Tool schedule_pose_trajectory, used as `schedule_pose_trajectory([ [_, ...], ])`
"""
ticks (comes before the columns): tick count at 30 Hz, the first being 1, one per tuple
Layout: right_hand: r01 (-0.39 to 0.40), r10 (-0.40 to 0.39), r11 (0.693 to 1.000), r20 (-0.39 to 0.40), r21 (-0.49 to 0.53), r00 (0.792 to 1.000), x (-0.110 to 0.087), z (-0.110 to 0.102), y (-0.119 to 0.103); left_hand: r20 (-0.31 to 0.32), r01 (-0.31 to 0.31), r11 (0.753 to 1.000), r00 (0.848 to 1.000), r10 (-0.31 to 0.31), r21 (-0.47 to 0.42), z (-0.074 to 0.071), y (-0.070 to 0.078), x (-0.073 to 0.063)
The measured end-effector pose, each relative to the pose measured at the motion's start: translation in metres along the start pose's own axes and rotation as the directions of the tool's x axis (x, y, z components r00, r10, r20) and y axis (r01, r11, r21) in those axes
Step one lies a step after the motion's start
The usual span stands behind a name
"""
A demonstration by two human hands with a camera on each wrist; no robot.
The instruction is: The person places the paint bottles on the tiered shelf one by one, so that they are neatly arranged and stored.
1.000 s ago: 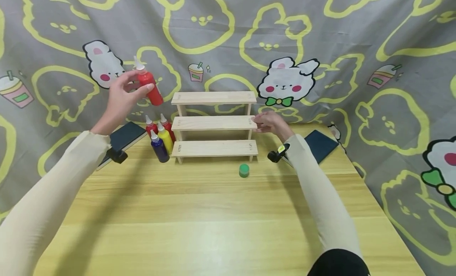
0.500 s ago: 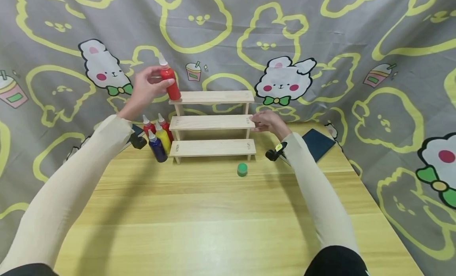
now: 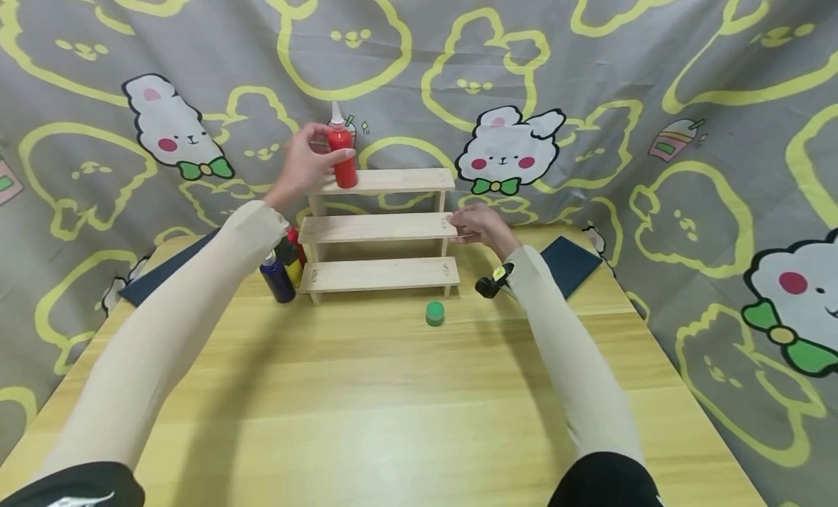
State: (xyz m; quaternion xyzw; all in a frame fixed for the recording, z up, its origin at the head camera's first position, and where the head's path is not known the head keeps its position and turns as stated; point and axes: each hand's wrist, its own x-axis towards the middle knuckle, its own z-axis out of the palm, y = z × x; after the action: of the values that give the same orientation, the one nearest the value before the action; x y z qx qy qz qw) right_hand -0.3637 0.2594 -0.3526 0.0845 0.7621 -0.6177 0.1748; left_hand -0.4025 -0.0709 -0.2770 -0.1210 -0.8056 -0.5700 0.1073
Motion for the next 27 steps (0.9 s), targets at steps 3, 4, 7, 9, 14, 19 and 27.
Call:
schedule_pose_trajectory([
  [3,0.002,-0.002,1.000,-0.005,-0.009,1.000,0.001,0.001,0.000,0.023,-0.027,1.000,0.999,0.027,0.005,0.012,0.002,0.001],
  [4,0.005,-0.005,1.000,-0.008,-0.011,1.000,0.001,0.000,0.000,0.034,-0.038,0.999,0.999,0.038,0.006,0.016,0.003,0.001],
  [7,0.008,-0.009,1.000,-0.020,-0.018,1.000,0.001,0.001,0.001,0.085,-0.046,0.999,0.995,0.044,0.016,0.023,0.005,0.001],
  [9,0.003,-0.003,1.000,-0.018,-0.022,1.000,0.001,0.001,0.001,0.121,-0.030,0.999,0.992,0.027,0.022,0.023,0.005,0.000],
  [14,-0.006,0.006,1.000,-0.009,-0.020,1.000,0.001,0.003,0.001,0.215,0.057,0.998,0.975,-0.053,-0.009,0.013,0.001,0.000],
  [19,-0.002,0.002,1.000,-0.018,-0.019,1.000,0.001,0.004,0.000,0.251,0.093,0.993,0.965,-0.073,-0.068,0.016,-0.002,0.003],
  [27,0.010,-0.012,0.999,-0.033,-0.046,0.999,0.001,0.007,0.002,0.216,0.029,0.998,0.976,-0.018,-0.048,0.054,0.001,0.010],
])
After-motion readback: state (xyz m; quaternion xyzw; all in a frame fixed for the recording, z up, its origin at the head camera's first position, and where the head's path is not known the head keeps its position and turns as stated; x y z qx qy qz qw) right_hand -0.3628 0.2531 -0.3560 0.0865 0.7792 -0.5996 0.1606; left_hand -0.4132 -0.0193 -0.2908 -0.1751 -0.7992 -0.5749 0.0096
